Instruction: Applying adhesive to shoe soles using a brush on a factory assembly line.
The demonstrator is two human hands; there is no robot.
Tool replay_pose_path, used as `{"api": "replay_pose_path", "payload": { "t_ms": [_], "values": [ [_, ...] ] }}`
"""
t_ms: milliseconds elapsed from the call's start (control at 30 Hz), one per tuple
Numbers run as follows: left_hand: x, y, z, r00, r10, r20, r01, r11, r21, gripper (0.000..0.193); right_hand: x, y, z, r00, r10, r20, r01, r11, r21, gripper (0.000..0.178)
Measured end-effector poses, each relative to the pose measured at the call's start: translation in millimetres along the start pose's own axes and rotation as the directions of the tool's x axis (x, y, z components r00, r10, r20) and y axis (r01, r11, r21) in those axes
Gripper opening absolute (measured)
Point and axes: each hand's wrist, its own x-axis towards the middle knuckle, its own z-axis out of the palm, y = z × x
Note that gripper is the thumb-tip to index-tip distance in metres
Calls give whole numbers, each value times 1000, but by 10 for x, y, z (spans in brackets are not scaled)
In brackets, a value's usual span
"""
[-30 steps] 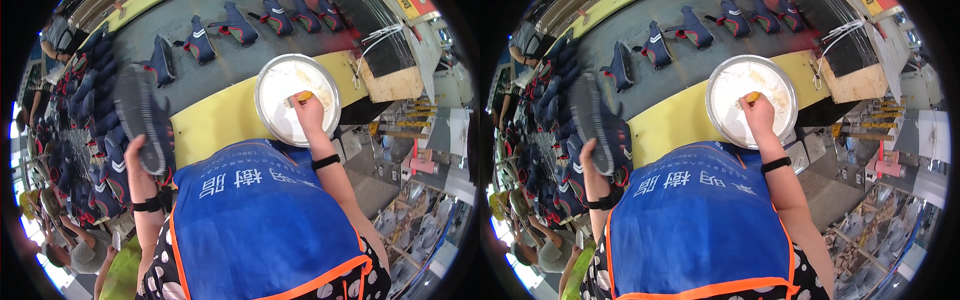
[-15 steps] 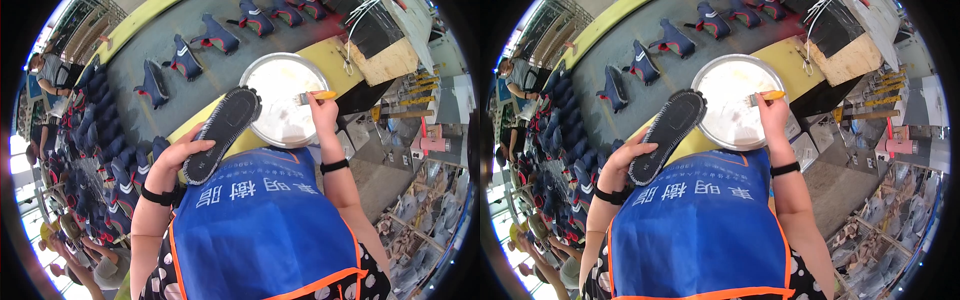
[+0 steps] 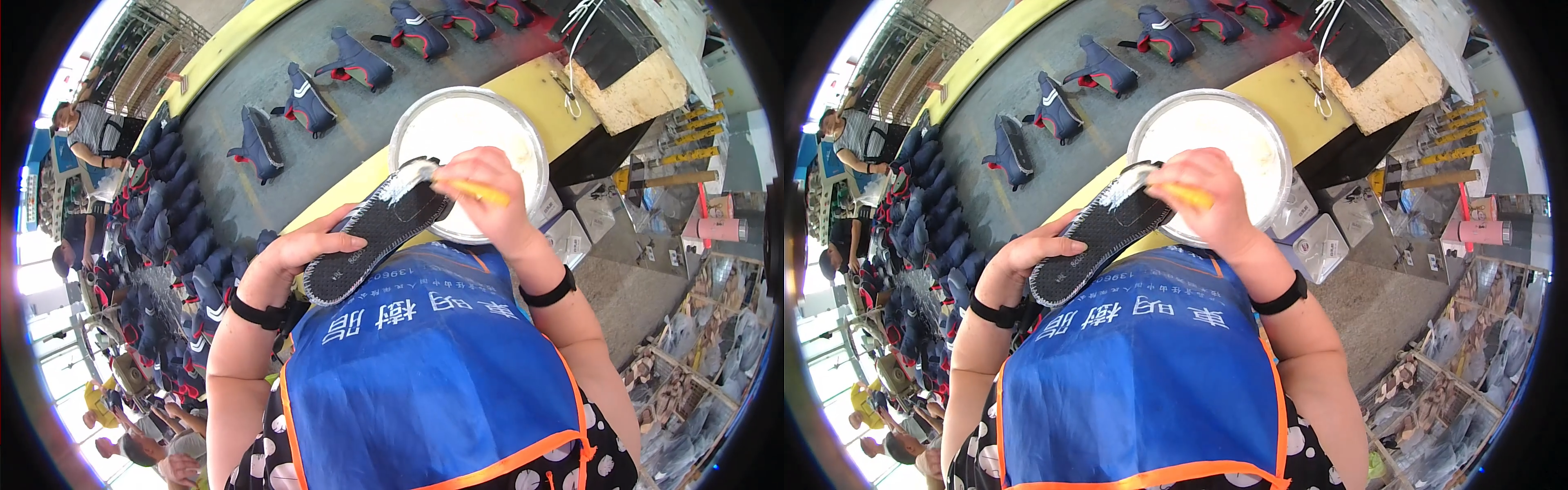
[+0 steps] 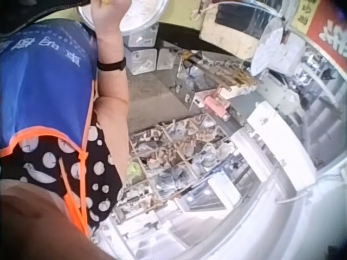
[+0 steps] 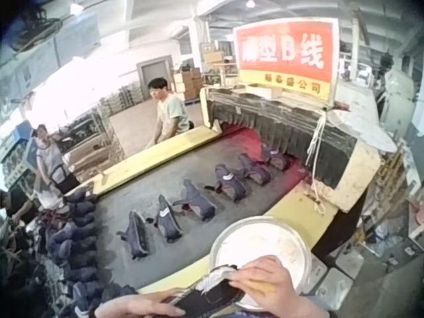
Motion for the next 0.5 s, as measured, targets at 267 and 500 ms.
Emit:
{"api": "replay_pose_path", "payload": {
  "t_ms": [267,500],
  "values": [
    [-101,-135,-75,994,23,104,1,975,-221,86,63,-153,7,986,119,-115,-95,977,192,20],
    [-158,-149,-112,992,68,109,-49,983,-175,77,-3,5,57,963,252,-96,-229,952,204,16]
  ]
}}
